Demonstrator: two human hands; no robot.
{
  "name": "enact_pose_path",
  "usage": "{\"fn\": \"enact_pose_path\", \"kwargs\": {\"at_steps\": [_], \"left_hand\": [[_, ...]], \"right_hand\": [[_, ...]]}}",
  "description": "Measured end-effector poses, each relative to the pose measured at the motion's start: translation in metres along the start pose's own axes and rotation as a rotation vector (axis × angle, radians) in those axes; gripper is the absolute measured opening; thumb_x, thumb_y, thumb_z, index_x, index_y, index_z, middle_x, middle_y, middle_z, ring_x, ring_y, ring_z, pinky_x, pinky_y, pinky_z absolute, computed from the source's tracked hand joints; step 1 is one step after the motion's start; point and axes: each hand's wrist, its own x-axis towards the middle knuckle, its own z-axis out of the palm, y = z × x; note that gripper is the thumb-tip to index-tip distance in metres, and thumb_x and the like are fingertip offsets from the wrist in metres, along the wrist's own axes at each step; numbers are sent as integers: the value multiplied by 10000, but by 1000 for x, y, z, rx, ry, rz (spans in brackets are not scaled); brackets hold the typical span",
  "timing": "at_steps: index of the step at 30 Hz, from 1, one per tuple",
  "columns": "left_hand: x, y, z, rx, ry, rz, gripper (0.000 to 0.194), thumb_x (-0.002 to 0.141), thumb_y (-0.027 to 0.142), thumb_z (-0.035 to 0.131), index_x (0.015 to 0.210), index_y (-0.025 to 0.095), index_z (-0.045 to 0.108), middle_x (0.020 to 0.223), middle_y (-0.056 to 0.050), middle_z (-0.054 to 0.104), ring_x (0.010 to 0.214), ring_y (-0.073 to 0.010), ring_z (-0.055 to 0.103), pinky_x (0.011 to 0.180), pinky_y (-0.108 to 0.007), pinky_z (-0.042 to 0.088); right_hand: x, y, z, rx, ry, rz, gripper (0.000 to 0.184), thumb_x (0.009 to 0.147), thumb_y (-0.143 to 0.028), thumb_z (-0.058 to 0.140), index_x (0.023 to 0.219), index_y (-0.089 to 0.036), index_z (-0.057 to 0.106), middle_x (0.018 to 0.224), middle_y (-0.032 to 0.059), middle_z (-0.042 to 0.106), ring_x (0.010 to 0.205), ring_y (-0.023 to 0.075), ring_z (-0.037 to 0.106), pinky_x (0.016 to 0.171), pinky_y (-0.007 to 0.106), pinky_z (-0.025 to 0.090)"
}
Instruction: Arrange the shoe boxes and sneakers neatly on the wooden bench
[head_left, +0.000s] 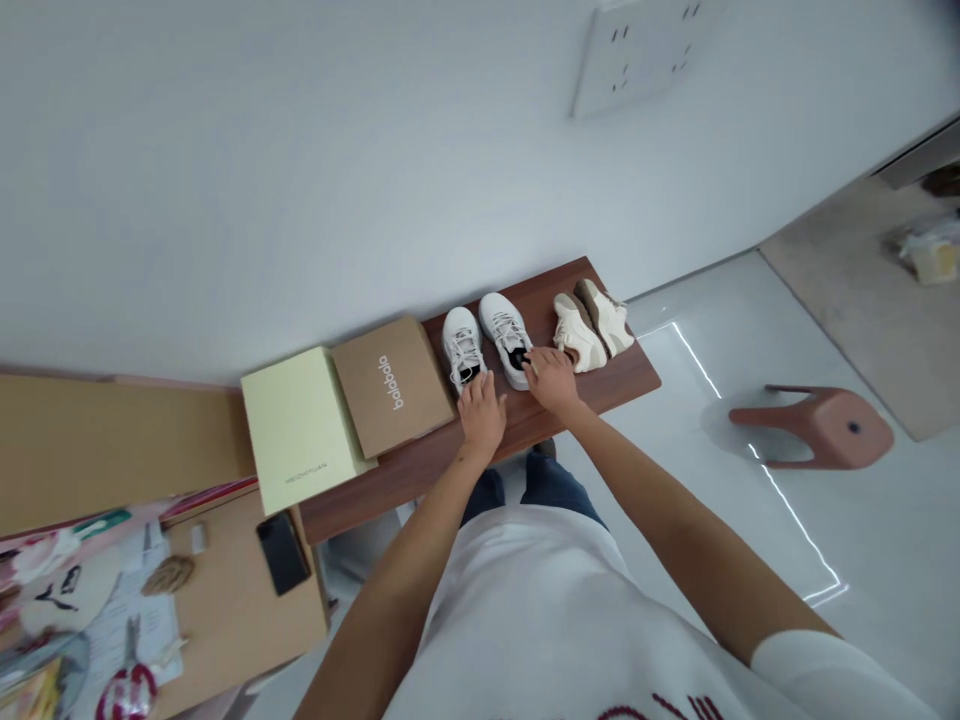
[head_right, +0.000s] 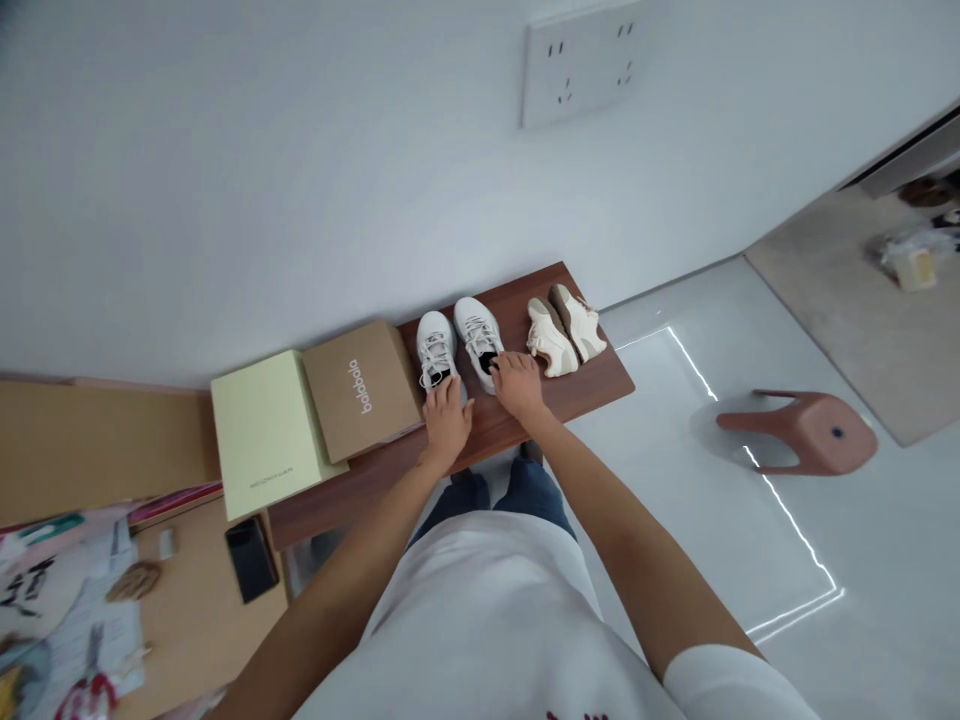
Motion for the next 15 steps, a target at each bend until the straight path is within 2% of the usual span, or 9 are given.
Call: {"fn": "enact_pose_path", "kwargs": {"at_steps": [3, 6, 7, 9, 12, 15], "left_hand": [[-2, 32, 22, -158, -79, 152, 505, 987, 224, 514, 1492, 196, 510, 1495, -151, 542, 1429, -278, 451, 1231, -439, 295], [11, 67, 54, -252, -210, 207, 513, 988, 222, 499, 1496, 151, 495, 1429, -173, 591, 1386, -274, 501, 1197, -430, 359], [19, 78, 65, -266, -245, 200, 524, 986, 223, 500, 1502, 130, 483, 1419, -185, 597, 1378, -278, 512, 1187, -429, 374], [34, 95, 85, -266, -289, 154, 542, 977, 217, 512, 1503, 96, 468, 1433, -210, 587, 1385, -288, 512, 1180, -432, 381], [57, 114, 108, -222, -323, 47, 525, 966, 189, 518, 1476, 69, 479, 1463, -236, 561, 1411, -302, 489, 1175, -439, 377], [73, 126, 122, -164, -373, 4, 442, 964, 172, 527, 1399, 95, 541, 1395, -216, 609, 1366, -294, 529, 1136, -421, 400]], "right_hand": [[-7, 51, -24, 17, 159, 99, 401, 1030, -287, 404, 1347, -127, 590, 1421, 197, 597, 1354, 332, 478, 1158, 471, 333], [-8, 109, -48, -17, 250, 333, 461, 996, -190, 393, 1423, -43, 487, 1439, 259, 547, 1376, 355, 452, 1145, 489, 342], [-7, 128, -55, -31, 231, 405, 477, 978, -148, 393, 1431, -19, 467, 1442, 279, 533, 1370, 360, 459, 1138, 485, 348], [-3, 161, -68, -42, 101, 471, 491, 944, -95, 424, 1425, -4, 473, 1431, 289, 536, 1326, 353, 508, 1116, 450, 373], [6, 196, -82, -6, -137, 396, 509, 918, -108, 529, 1424, -55, 509, 1353, 225, 618, 1196, 297, 600, 1042, 367, 436], [17, 210, -86, 30, -212, 311, 493, 914, -136, 586, 1404, -96, 539, 1271, 163, 673, 1101, 246, 628, 967, 320, 469]]}}
